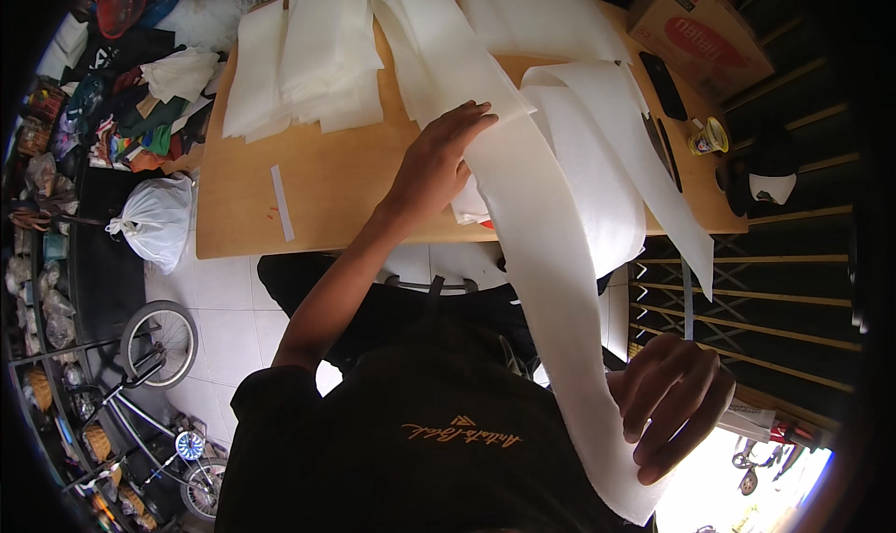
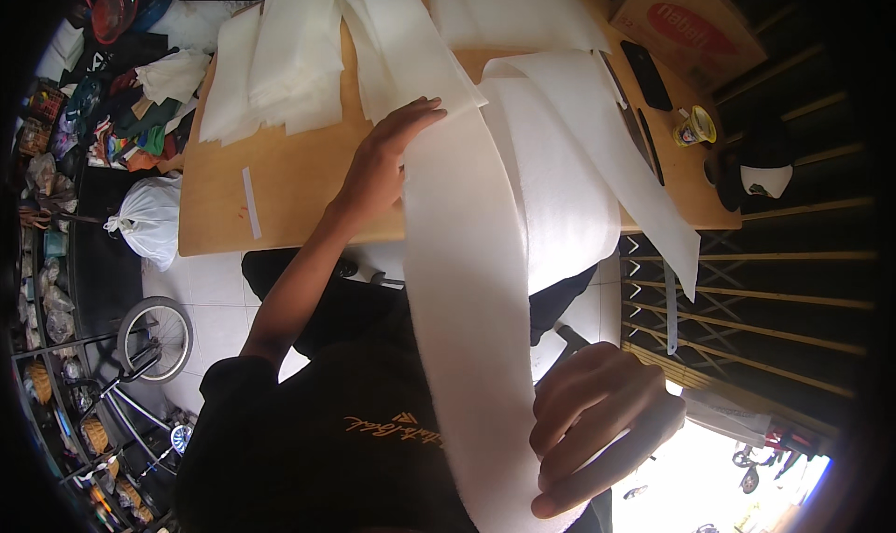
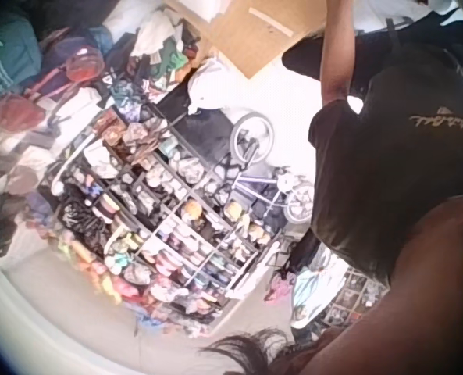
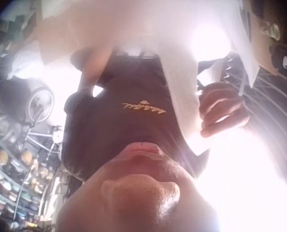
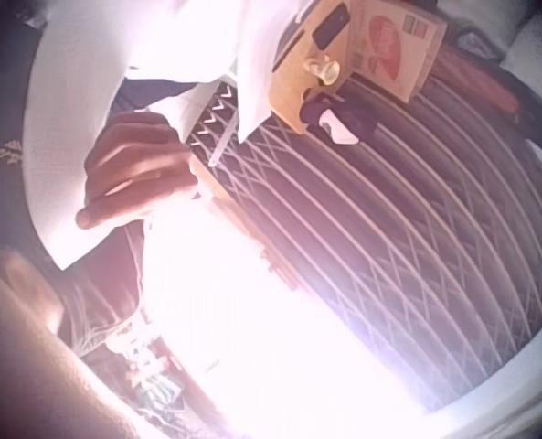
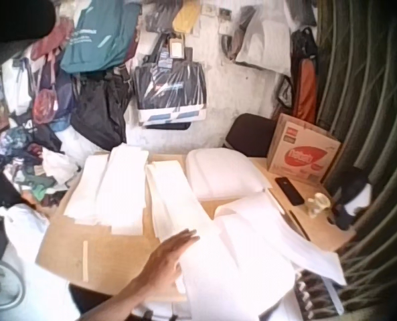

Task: The person cuts pieces of white foam padding using shears.

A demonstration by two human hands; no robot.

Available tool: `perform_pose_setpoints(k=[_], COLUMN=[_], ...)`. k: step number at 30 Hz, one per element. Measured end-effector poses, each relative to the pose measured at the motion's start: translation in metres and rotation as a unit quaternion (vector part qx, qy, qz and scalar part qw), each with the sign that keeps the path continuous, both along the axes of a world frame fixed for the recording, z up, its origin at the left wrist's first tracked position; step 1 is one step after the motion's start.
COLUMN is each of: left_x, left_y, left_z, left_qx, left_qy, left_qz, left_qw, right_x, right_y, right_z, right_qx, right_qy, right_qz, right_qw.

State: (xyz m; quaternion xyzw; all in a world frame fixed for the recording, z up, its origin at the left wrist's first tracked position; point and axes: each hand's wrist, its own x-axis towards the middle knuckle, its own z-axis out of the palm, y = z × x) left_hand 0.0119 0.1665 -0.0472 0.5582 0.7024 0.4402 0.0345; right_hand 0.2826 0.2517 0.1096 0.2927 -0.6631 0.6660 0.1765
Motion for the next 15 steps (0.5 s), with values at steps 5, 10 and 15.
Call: perform_pose_setpoints(k=[5,10,15], left_x=[-0.01,-0.023,-0.049], left_y=[-0.003,-0.032,-0.061], left_z=[-0.006,-0.007,-0.004], left_qx=[0.056,0.121,0.144], left_qy=[0.004,0.042,-0.072], left_qz=[0.013,0.056,0.024], left_qw=[0.998,0.99,0.987], right_x=[-0.002,-0.043,-0.098], right_y=[-0.009,-0.001,0.006], right_z=[0.004,-0.002,-0.056], right_qx=[0.014,0.087,-0.022], right_qy=[0.016,-0.026,-0.38], right_qz=[0.022,0.264,-0.261], right_qw=[1.0,0.96,0.887])
